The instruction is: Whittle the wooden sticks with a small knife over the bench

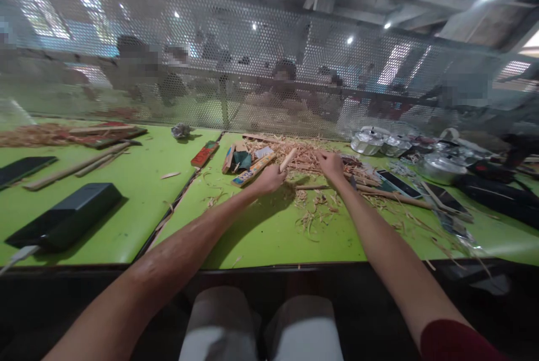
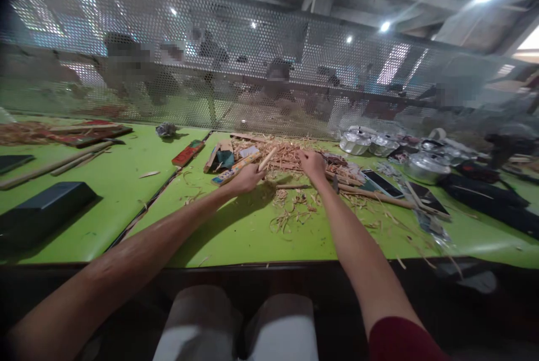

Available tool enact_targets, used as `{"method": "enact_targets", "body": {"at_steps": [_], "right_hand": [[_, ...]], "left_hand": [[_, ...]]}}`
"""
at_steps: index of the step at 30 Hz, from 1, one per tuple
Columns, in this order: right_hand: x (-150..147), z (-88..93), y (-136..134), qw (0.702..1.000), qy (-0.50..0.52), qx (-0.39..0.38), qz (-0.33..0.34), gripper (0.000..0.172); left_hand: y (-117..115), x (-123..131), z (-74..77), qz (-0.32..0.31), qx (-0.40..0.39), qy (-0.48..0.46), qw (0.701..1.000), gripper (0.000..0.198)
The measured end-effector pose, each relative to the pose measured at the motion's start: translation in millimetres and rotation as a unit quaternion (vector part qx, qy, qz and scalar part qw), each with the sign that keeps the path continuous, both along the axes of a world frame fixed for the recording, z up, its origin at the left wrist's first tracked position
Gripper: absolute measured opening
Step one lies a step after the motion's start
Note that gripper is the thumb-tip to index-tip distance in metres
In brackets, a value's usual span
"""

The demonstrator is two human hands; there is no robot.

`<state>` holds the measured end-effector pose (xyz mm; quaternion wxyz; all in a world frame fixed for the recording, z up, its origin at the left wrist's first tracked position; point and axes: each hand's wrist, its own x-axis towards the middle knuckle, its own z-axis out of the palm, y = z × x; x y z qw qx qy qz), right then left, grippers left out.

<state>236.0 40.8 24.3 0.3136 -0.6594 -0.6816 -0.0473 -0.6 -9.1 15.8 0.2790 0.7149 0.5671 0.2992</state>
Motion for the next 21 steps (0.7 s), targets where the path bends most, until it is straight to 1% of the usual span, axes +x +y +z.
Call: {"method": "enact_targets", "body": {"at_steps": [1, 2, 4, 6, 8, 10, 13, 16, 18, 21], "right_hand": [[8.8, 0.1, 3.3, 1.0, 0.022, -0.004, -0.012, 0.039], [14.2, 0.3, 5.6, 0.999, 0.038, 0.0, -0.004, 0.038], [13.3, 1.9, 6.0, 0.998, 0.058, 0.005, 0.039, 0.035], [-1.6, 4.7, 0.8, 0.992, 0.061, 0.014, 0.114, 0.033], [-22.6, 8.1, -8.4, 0.98, 0.047, 0.021, 0.191, 0.031], [-41.1, 10.8, -18.2, 0.971, 0.02, 0.015, 0.238, 0.028], [-55.0, 11.0, -27.5, 0.965, -0.023, -0.006, 0.261, 0.027], [-56.3, 7.3, -28.7, 0.961, -0.046, -0.003, 0.272, 0.028], [-55.7, 4.9, -27.5, 0.962, -0.054, 0.003, 0.268, 0.028], [-56.8, 3.5, -26.6, 0.968, -0.067, 0.009, 0.24, 0.028]], "left_hand": [[-0.5, 0.9, -0.2, 0.002, 0.006, -0.01, 1.0, 0.023], [-0.2, 1.4, -0.9, 0.006, 0.015, -0.016, 1.0, 0.023], [2.2, 0.9, -3.5, 0.014, 0.042, -0.014, 0.999, 0.022], [4.9, -0.9, -6.6, 0.03, 0.062, 0.004, 0.998, 0.019], [6.2, -2.6, -8.3, 0.052, 0.066, 0.024, 0.996, 0.017], [5.6, -3.4, -7.9, 0.07, 0.066, 0.031, 0.995, 0.019], [2.3, -3.0, -4.6, 0.085, 0.067, 0.018, 0.994, 0.02], [-0.8, -2.3, -1.2, 0.086, 0.06, 0.012, 0.994, 0.021], [-1.5, -2.2, 0.7, 0.08, 0.057, 0.017, 0.995, 0.023], [-0.3, -2.1, 2.8, 0.074, 0.056, 0.023, 0.995, 0.027]]}}
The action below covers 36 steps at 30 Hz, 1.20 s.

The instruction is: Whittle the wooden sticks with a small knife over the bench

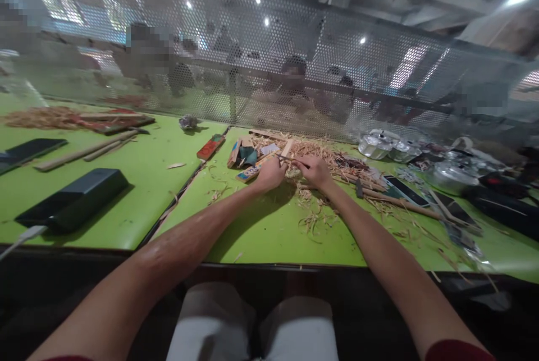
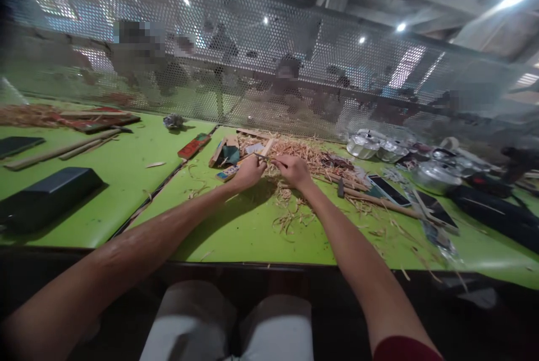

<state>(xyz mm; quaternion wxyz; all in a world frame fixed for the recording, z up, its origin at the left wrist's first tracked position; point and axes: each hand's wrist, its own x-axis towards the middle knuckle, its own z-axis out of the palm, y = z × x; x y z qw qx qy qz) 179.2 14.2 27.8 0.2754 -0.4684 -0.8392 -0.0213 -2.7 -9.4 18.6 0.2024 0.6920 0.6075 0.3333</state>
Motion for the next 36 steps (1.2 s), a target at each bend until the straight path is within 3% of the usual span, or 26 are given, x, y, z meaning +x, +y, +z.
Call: {"method": "enact_targets", "body": {"at_steps": [7, 16, 22, 32, 36], "right_hand": [[-0.7, -0.2, 1.8, 0.997, -0.046, 0.011, -0.057, 0.034], [4.8, -2.7, 9.3, 0.996, -0.054, 0.017, -0.072, 0.033], [30.1, 7.6, 14.8, 0.986, -0.011, 0.011, -0.169, 0.037], [10.8, 0.4, 12.2, 1.0, 0.01, 0.004, -0.016, 0.025], [11.2, 2.4, 11.5, 0.998, 0.04, 0.011, -0.053, 0.027]], "left_hand": [[7.4, 2.3, -1.3, 0.017, 0.005, 0.035, 0.999, 0.029], [11.5, 2.5, -4.0, 0.014, 0.004, 0.058, 0.998, 0.03], [3.3, 8.1, -8.1, -0.022, -0.029, 0.066, 0.997, 0.025], [4.3, -4.3, -10.8, 0.019, 0.018, 0.072, 0.997, 0.019], [1.6, 1.9, -10.7, 0.005, 0.014, 0.065, 0.998, 0.021]]}}
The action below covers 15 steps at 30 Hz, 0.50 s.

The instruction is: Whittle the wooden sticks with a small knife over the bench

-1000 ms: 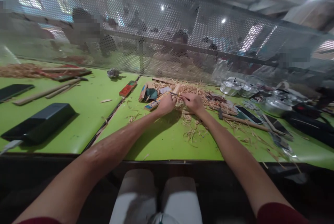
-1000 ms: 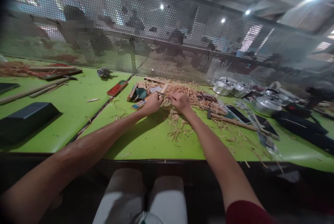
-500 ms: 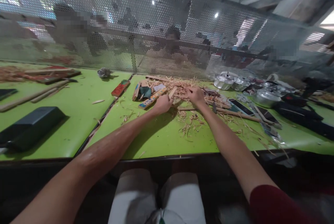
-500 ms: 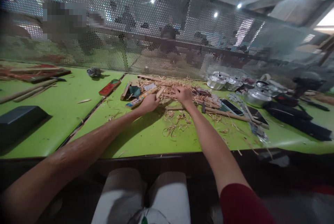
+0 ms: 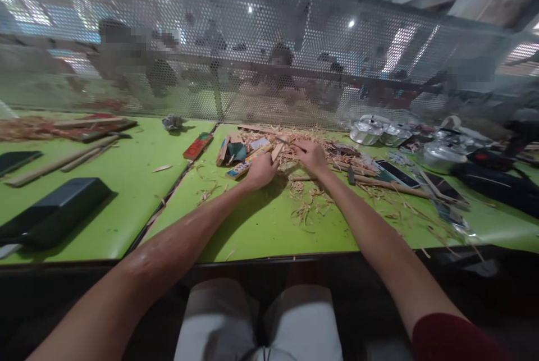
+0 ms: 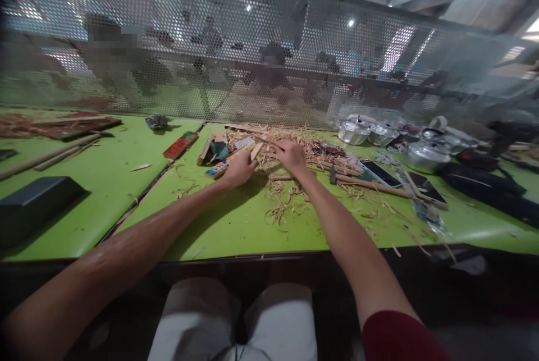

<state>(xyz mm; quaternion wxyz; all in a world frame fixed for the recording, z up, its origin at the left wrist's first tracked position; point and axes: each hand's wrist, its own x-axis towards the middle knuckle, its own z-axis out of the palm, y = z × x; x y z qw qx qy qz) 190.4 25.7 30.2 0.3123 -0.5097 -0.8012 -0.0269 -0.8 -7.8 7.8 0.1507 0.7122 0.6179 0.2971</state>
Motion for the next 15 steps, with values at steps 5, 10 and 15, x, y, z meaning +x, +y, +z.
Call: {"method": "enact_targets", "body": {"at_steps": [5, 10, 15], "right_hand": [[24.5, 2.1, 7.2, 0.996, 0.027, -0.02, -0.088, 0.034], [62.0, -1.3, 17.4, 0.969, 0.139, -0.028, -0.203, 0.047], [43.0, 4.4, 16.1, 0.975, 0.218, -0.023, -0.036, 0.033]], "left_hand": [[-10.2, 8.8, 4.3, -0.034, -0.007, 0.011, 0.999, 0.02], [-15.5, 12.1, 9.0, -0.092, 0.021, -0.008, 0.996, 0.02], [-5.9, 6.0, -0.6, -0.093, 0.018, -0.059, 0.994, 0.019]]}}
